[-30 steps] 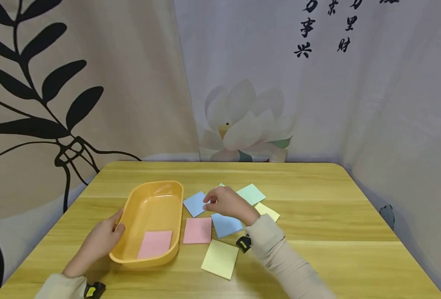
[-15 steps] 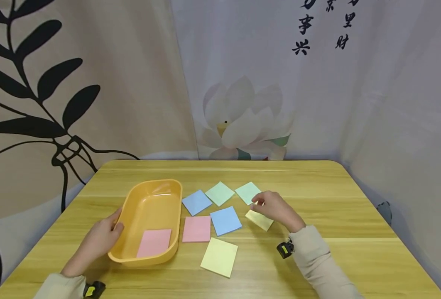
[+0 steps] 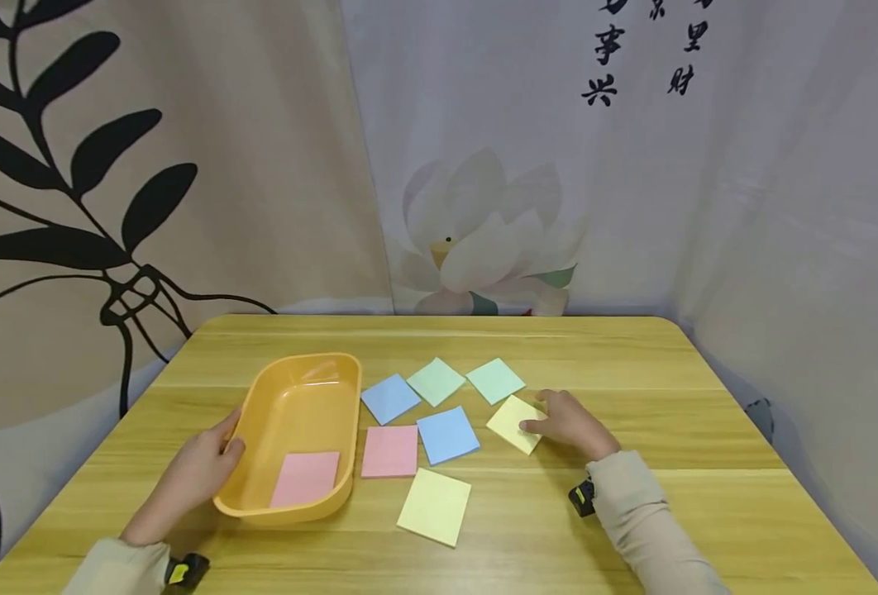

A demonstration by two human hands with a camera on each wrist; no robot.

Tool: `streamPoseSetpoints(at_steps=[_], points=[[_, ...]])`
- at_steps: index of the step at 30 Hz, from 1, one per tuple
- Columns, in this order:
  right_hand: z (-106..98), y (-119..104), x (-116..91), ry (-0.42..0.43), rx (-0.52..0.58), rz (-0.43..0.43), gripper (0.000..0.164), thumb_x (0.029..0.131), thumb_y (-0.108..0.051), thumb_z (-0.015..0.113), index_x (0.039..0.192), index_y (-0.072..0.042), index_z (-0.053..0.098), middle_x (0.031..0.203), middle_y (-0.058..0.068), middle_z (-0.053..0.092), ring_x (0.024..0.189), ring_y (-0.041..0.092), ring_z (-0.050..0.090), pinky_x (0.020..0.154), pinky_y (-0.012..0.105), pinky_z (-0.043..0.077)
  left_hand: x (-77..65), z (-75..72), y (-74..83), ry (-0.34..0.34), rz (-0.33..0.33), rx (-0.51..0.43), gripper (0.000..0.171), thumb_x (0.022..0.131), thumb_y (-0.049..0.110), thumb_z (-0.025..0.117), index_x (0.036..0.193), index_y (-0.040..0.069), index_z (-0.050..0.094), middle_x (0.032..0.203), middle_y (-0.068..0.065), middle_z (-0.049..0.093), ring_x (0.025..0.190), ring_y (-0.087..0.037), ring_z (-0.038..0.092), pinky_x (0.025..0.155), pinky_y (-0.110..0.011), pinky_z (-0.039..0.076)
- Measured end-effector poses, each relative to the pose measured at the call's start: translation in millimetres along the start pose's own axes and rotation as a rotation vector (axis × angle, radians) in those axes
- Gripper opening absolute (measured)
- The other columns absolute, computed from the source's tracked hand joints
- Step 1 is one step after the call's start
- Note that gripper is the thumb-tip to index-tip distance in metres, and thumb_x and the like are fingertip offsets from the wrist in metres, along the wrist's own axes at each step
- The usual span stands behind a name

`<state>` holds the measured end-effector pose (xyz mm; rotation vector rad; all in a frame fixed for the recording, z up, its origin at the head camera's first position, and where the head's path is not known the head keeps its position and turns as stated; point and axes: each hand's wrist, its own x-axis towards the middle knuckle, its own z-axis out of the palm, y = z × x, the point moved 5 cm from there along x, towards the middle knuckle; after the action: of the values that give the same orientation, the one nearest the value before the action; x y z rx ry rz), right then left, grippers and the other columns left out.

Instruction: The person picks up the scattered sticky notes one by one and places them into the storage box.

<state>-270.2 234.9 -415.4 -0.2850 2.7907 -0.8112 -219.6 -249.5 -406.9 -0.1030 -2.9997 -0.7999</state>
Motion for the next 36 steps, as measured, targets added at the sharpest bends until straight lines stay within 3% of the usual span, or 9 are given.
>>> streamPoseSetpoints(at_steps=[2,6,9,13,15,21,25,33,36], points=[[2,1,0,0.005,0.013,-0.011,0.067,0.088,-0.030,0.070,0.132,0.014,0.046,0.113,0.029,0.056,0.101,0.037,0.057,0.082,0.049,0.050,-0.2,-0.8,-0.3,0.001,0.001,-0.001,0.055,0.099,0.015,0.041,0.147,-0.009,0.029,0.049,0.001,0.037,0.041,-0.011,0.030,0.040,-0.027,0.030],[5,1,2,0.007,0.027,-0.017,0.059,0.087,-0.023,0.072,0.126,0.015,0.050,0.082,0.018,0.058,0.067,0.021,0.046,0.069,0.037,0.046,0.6,-1.9,0.1,0.004,0.007,0.000,0.055,0.099,0.015,0.041,0.147,-0.009,0.029,0.049,0.002,0.036,0.042,-0.011,0.029,0.040,-0.026,0.030],[6,2,4,0.007,0.020,-0.009,0.054,0.086,-0.020,0.072,0.122,0.015,0.052,0.080,0.016,0.061,0.063,0.014,0.043,0.070,0.035,0.047,1.2,-2.7,1.1,0.007,0.006,0.001,0.055,0.098,0.015,0.041,0.147,-0.009,0.029,0.049,0.002,0.035,0.042,-0.011,0.029,0.040,-0.026,0.029],[5,3,6,-0.008,-0.011,0.003,0.056,0.085,-0.022,0.074,0.120,0.017,0.052,0.115,0.029,0.060,0.094,0.030,0.061,0.085,0.046,0.051,1.5,-3.5,2.0,0.004,0.000,0.006,0.056,0.098,0.015,0.042,0.146,-0.009,0.029,0.049,0.001,0.036,0.042,-0.011,0.029,0.040,-0.026,0.029],[4,5,8,-0.033,-0.005,0.020,0.056,0.084,-0.023,0.075,0.118,0.016,0.053,0.115,0.029,0.059,0.097,0.033,0.060,0.083,0.046,0.051,1.6,-3.7,1.9,0.002,-0.004,0.009,0.056,0.098,0.015,0.041,0.146,-0.010,0.029,0.049,0.001,0.036,0.042,-0.011,0.030,0.041,-0.027,0.030],[5,10,13,-0.076,0.069,0.052,0.031,0.082,-0.021,0.077,0.089,0.004,0.060,0.076,0.006,0.055,0.066,0.017,0.042,0.061,0.028,0.036,0.8,-4.1,1.8,0.005,-0.004,0.007,0.056,0.098,0.015,0.041,0.146,-0.011,0.029,0.049,0.001,0.036,0.042,-0.011,0.030,0.040,-0.027,0.030],[6,12,14,-0.092,0.105,0.053,0.025,0.082,-0.020,0.076,0.080,-0.001,0.060,0.067,0.000,0.047,0.061,0.013,0.036,0.058,0.027,0.031,0.1,-3.5,2.3,0.003,-0.003,-0.003,0.056,0.098,0.015,0.041,0.146,-0.010,0.029,0.049,0.002,0.036,0.042,-0.011,0.030,0.040,-0.026,0.030],[6,15,11,-0.102,0.165,0.080,0.022,0.086,-0.018,0.071,0.083,-0.001,0.058,0.063,-0.002,0.034,0.057,0.012,0.027,0.055,0.026,0.026,-0.5,-1.8,1.8,-0.001,-0.006,-0.006,0.056,0.098,0.015,0.041,0.147,-0.010,0.028,0.048,0.002,0.036,0.041,-0.011,0.030,0.039,-0.026,0.030],[5,17,11,-0.087,0.169,0.091,0.024,0.087,-0.017,0.069,0.094,0.004,0.060,0.071,0.002,0.045,0.061,0.014,0.034,0.057,0.026,0.030,0.1,-1.3,1.3,0.001,-0.005,-0.003,0.056,0.098,0.015,0.041,0.147,-0.010,0.028,0.048,0.001,0.036,0.041,-0.011,0.030,0.039,-0.026,0.030]])
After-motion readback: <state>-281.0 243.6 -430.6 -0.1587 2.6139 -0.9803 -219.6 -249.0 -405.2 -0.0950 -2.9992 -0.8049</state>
